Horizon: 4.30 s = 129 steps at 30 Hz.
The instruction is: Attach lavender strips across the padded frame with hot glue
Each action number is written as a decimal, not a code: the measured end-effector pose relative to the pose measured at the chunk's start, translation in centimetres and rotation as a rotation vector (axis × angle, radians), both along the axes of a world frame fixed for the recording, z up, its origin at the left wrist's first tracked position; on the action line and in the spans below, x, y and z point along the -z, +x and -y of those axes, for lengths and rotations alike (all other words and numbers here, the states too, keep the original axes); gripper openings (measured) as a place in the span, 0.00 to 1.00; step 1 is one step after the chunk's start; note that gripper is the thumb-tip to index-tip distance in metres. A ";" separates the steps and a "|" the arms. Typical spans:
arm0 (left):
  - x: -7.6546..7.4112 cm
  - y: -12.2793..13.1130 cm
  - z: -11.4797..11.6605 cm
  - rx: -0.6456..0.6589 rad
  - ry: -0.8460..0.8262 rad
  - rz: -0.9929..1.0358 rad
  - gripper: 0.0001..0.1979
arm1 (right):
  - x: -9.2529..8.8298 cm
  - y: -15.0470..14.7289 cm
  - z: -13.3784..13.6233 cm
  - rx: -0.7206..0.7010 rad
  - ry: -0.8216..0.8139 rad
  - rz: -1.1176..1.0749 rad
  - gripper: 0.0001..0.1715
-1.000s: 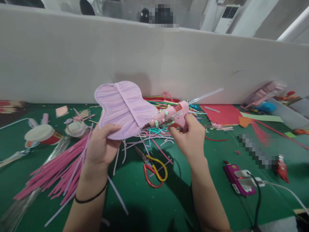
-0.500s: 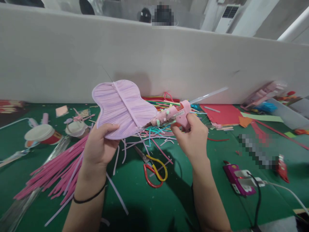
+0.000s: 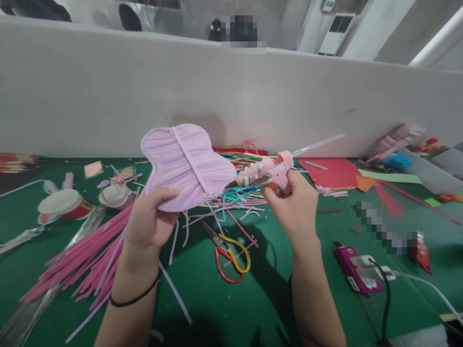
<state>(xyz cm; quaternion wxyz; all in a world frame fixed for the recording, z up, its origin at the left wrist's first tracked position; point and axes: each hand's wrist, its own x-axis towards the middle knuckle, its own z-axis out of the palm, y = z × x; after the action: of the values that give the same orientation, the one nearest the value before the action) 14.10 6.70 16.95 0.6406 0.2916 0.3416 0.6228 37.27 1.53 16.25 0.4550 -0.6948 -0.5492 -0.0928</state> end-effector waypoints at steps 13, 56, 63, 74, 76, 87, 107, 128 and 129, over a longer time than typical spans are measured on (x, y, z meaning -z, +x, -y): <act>0.0 -1.9 1.1 -0.018 -0.018 -0.007 0.37 | 0.8 3.3 -0.4 0.179 -0.103 -0.079 0.18; 7.2 -13.6 12.2 -0.286 -0.197 0.011 0.20 | 9.8 -11.9 4.6 -0.385 -0.581 -0.242 0.12; 7.8 -10.4 11.9 0.073 -0.276 -0.156 0.26 | 7.5 -6.7 10.5 -0.462 -0.311 -0.586 0.12; 10.4 -9.4 11.0 0.298 -0.157 -0.378 0.37 | 6.1 -7.8 18.4 -0.512 -0.220 -0.352 0.06; 10.8 -9.2 11.4 0.251 -0.128 -0.328 0.36 | 6.9 -8.5 18.9 -0.537 -0.186 -0.299 0.05; 12.9 -8.4 14.1 -0.019 0.021 -0.582 0.26 | 11.3 -11.8 20.1 -0.659 -0.102 -0.194 0.06; 17.8 -12.3 16.5 0.028 0.506 -1.400 0.17 | 16.3 -12.4 20.1 -0.622 -0.220 0.010 0.06; 17.1 -11.8 16.3 -0.013 0.449 -1.320 0.15 | 16.9 -13.1 19.0 -0.534 -0.282 0.006 0.08; 17.1 -11.8 16.3 -0.012 0.441 -1.318 0.15 | 16.9 -13.1 19.0 -0.532 -0.283 0.007 0.08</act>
<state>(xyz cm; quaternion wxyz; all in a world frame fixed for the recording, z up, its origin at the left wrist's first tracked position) 2.33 -9.63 -0.17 0.2218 0.7303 0.5266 0.3743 24.14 -17.45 -0.61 0.3600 -0.5827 -0.7210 0.1048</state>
